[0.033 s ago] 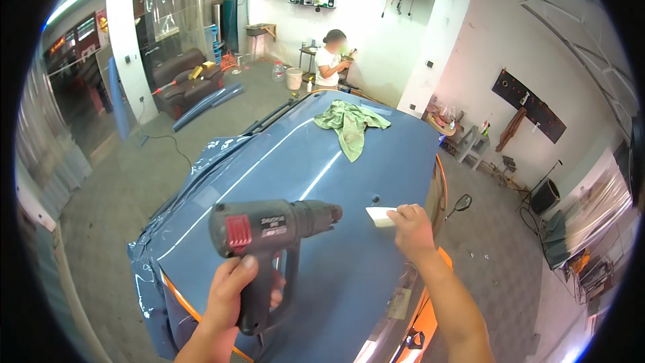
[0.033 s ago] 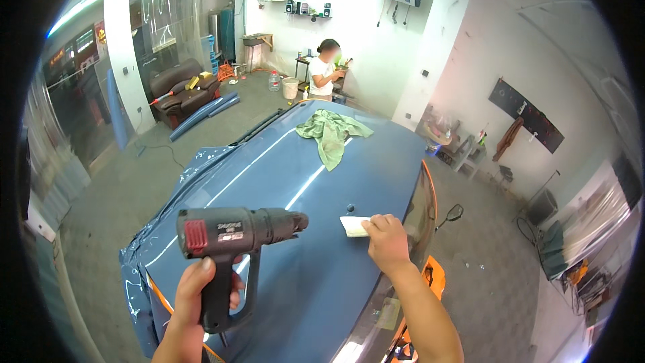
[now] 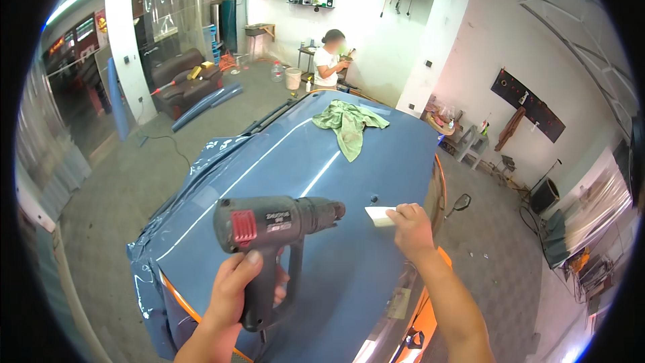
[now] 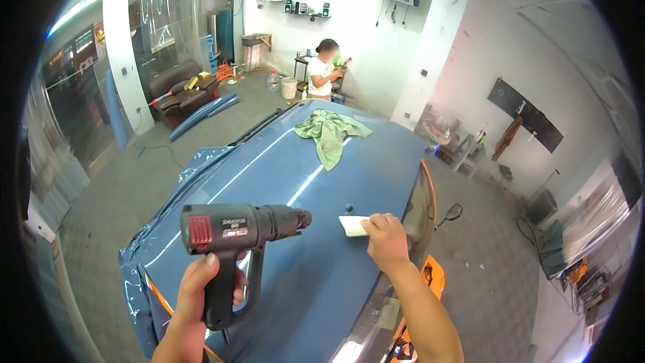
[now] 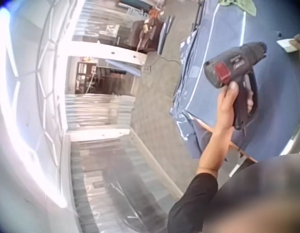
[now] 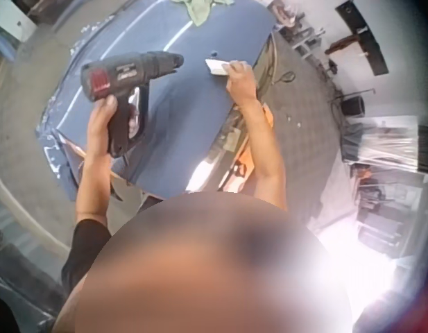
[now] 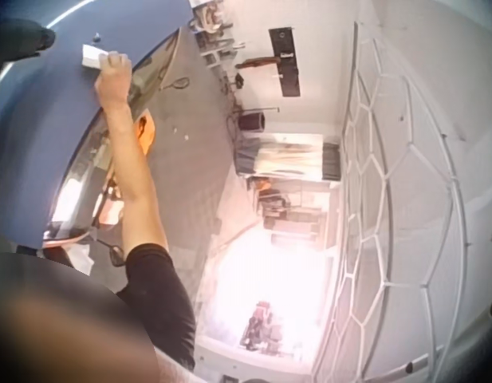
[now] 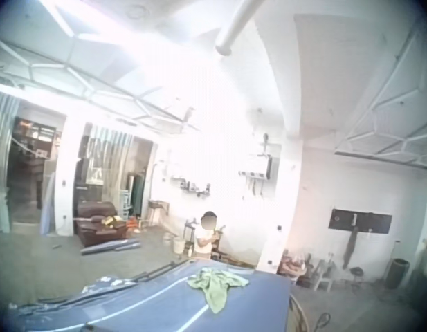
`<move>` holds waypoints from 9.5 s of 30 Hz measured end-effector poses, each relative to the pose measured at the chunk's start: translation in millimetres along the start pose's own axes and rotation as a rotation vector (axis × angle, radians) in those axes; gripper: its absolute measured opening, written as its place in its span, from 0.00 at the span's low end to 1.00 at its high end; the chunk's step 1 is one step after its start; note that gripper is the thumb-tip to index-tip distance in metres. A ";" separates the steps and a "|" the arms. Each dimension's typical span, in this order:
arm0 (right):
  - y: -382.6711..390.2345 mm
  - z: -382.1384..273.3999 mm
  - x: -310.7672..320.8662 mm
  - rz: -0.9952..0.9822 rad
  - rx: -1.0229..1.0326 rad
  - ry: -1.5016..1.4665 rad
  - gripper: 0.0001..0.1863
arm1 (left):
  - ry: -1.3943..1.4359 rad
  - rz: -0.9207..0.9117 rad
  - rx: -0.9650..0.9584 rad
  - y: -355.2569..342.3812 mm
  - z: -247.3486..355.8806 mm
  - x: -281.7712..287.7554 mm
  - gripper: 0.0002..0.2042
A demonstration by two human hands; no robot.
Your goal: The person applies a blue vinyl wrap to the hood of an orange car. They use a utility knife to trim the edges and a heat gun to smooth the material and conform it to the surface. The person also uses a squeegee to press the wrap firmly against the hood.
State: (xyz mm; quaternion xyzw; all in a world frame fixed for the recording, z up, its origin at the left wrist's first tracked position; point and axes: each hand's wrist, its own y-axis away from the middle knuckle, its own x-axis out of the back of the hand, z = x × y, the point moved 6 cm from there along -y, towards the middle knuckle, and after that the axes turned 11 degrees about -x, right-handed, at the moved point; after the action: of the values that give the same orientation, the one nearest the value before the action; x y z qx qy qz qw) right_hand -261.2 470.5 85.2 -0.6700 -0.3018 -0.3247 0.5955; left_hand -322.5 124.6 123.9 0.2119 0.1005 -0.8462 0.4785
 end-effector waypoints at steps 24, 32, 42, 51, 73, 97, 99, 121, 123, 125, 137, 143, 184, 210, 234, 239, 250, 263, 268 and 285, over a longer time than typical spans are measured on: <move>-24.5 12.5 29.1 0.176 -0.422 -0.167 0.16 | 0.021 -0.049 0.076 -62.4 -0.5 -0.8 0.30; -123.4 93.4 -29.8 -0.524 -0.533 -0.489 0.17 | 0.927 -0.192 0.014 -52.1 -35.3 6.5 0.35; -155.4 -35.5 -83.8 -0.744 0.216 0.226 0.16 | 1.020 -0.277 -0.242 -57.5 -15.9 32.9 0.32; -149.6 -40.2 -89.3 -0.838 0.515 0.367 0.21 | 0.940 -0.191 -0.233 -65.6 -17.3 43.3 0.31; -149.2 19.3 -73.5 -0.992 -0.053 0.227 0.22 | 0.823 -0.117 -0.186 -67.2 -28.6 42.6 0.30; -75.5 91.2 -42.0 -0.862 -0.521 -0.093 0.30 | 0.791 -0.099 -0.145 -67.2 -40.9 39.6 0.32; -57.3 92.0 -37.2 -0.846 -0.688 -0.180 0.30 | 0.736 -0.147 -0.151 -68.4 -40.7 38.7 0.32; 1.4 28.6 -38.0 -0.208 -1.332 -0.656 0.19 | -0.084 -0.218 0.047 -74.4 10.0 -59.3 0.21; 3.7 32.7 -42.2 -0.223 -1.312 -0.680 0.19 | -0.044 -0.240 0.053 -63.3 2.8 -55.7 0.21; 11.5 42.7 -33.0 -0.095 -1.306 -0.685 0.20 | -0.071 -0.218 0.089 -59.3 -4.1 -52.8 0.19; 4.3 46.1 -50.7 -0.224 -1.288 -0.735 0.18 | -0.038 -0.191 -0.040 -62.8 -2.8 -51.5 0.26; 11.0 62.6 -32.5 -0.134 -1.162 -0.749 0.17 | 0.245 -0.111 -0.130 -54.4 -27.2 0.6 0.33; -152.1 16.2 -94.9 -0.905 0.071 0.386 0.14 | 0.320 -0.083 -0.226 -49.5 -24.8 9.9 0.33; 11.1 -53.7 6.1 -0.064 -0.049 0.182 0.12 | -0.084 -0.152 0.021 -52.8 -17.6 -46.8 0.20; 3.1 -17.7 2.8 -0.058 -0.067 0.094 0.17 | 0.190 -0.082 -0.102 -59.5 -17.8 1.6 0.31; -3.2 -13.0 -12.9 -0.019 -0.037 0.113 0.17 | 0.183 -0.080 -0.128 -61.4 -19.7 -1.2 0.31; -3.3 -3.0 0.0 -0.043 0.066 0.048 0.18 | 0.198 -0.053 -0.116 -60.8 -20.0 -2.1 0.32; -21.5 -22.2 -21.9 -0.111 -0.028 0.239 0.14 | 0.255 -0.105 -0.119 -58.7 -18.6 -1.8 0.30; -26.9 -40.4 -28.1 -0.144 -0.030 0.277 0.11 | 0.247 -0.087 -0.125 -59.7 -16.2 -0.4 0.30; -36.6 28.5 -4.9 -0.093 0.245 0.157 0.15 | 0.246 -0.099 -0.142 -56.7 -16.0 -3.7 0.31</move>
State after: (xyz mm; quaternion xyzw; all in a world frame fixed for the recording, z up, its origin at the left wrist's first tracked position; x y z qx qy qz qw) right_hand -290.9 502.7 101.0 -0.5502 -0.3223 -0.3641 0.6789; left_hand -365.0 163.0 109.4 0.2741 0.2284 -0.8272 0.4341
